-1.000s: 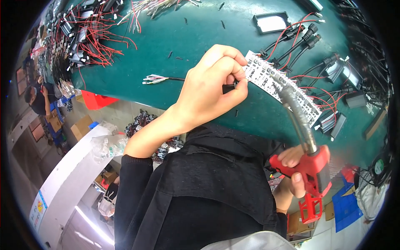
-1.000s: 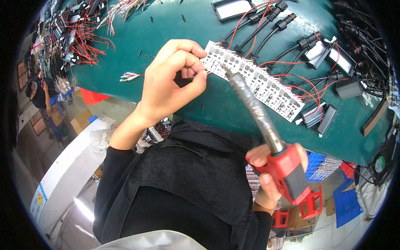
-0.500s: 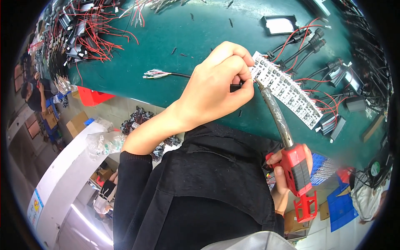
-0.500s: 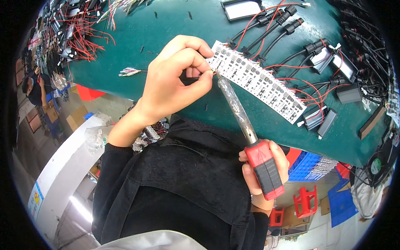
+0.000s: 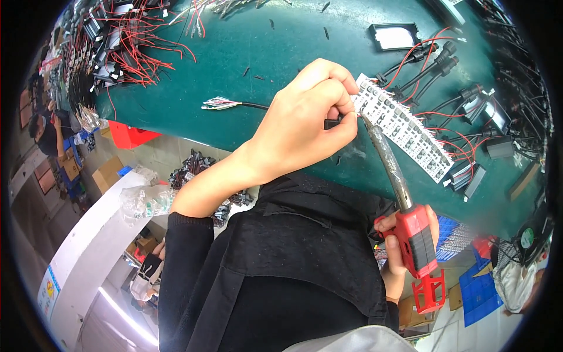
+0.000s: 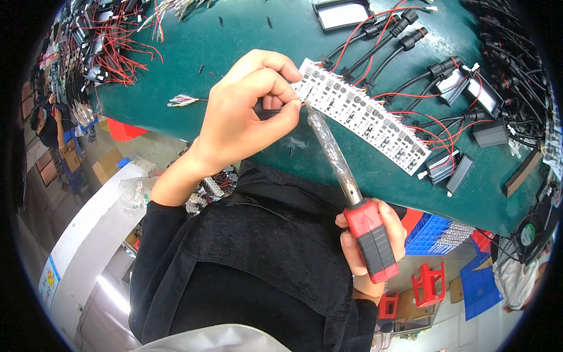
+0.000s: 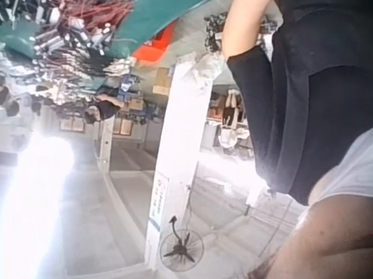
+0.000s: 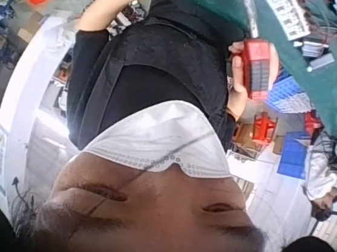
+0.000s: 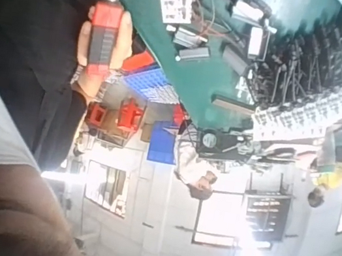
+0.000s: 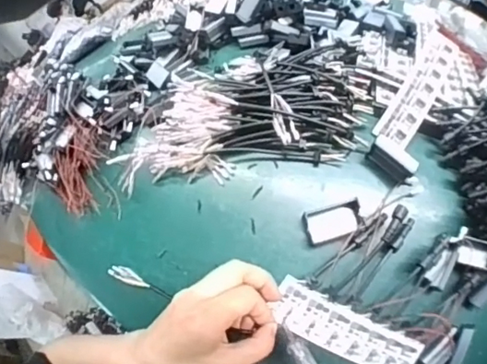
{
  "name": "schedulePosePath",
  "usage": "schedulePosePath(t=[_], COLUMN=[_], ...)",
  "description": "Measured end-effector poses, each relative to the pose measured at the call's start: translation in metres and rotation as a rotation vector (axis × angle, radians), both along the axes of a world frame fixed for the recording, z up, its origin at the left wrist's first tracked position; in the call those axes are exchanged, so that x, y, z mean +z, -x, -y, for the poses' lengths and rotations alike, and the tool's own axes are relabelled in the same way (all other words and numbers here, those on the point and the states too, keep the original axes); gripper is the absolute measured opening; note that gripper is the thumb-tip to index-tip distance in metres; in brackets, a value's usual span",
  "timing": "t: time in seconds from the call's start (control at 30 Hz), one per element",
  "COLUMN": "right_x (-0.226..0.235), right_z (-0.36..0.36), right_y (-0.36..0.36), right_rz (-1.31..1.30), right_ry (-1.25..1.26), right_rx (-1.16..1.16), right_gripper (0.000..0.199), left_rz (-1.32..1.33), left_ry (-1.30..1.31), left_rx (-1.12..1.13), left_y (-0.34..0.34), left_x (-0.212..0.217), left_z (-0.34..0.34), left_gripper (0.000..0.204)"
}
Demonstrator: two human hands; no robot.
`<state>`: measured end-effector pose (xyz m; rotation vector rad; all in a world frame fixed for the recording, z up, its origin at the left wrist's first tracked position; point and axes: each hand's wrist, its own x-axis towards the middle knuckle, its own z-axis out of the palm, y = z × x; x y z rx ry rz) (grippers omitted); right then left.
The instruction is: The person positions wires onto electronic circuit boards and solders them using a soldering iron.
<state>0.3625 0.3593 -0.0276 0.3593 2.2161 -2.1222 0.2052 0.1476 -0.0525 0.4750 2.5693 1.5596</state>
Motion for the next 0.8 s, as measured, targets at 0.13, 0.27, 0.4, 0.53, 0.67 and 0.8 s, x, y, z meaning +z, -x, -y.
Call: schedulePosePath(t=[0.13,0.27,0.4,0.53,0.67,0.8], right_x=[-0.003,-0.001,0.001,-0.004,-0.014,-0.024], right_z=[-0.006,-0.002,0.000,-0.012,-0.024,-0.032], right_y=[-0.001,-0.004,0.020,0.037,0.038,0.035], right_rz=[0.020,-0.047,-0.140,-0.268,-0.331,-0.368], right_ry=[0.068,0.093,0.137,0.104,0.170,0.303], right_rx=[0.073,-0.018,-0.207,-0.355,-0.334,-0.294], right_gripper=[0.061,0.064,0.066,0.052,0.063,0.077], left_rz=[0.000,0.019,0.021,0.011,0.016,0.025], left_ry=[-0.010,-0.004,0.002,0.018,0.015,0.036], left_rx=[0.003,0.006,0.007,-0.003,-0.014,-0.039], left_y=[0.000,-0.001,0.001,0.002,0.001,0.001], left_x=[0.000,0.000,0.002,0.003,0.005,0.008], left_z=[-0.001,-0.001,-0.002,-0.001,0.001,0.001], left_gripper=[0.011,0.010,0.010,0.009,0.009,0.010])
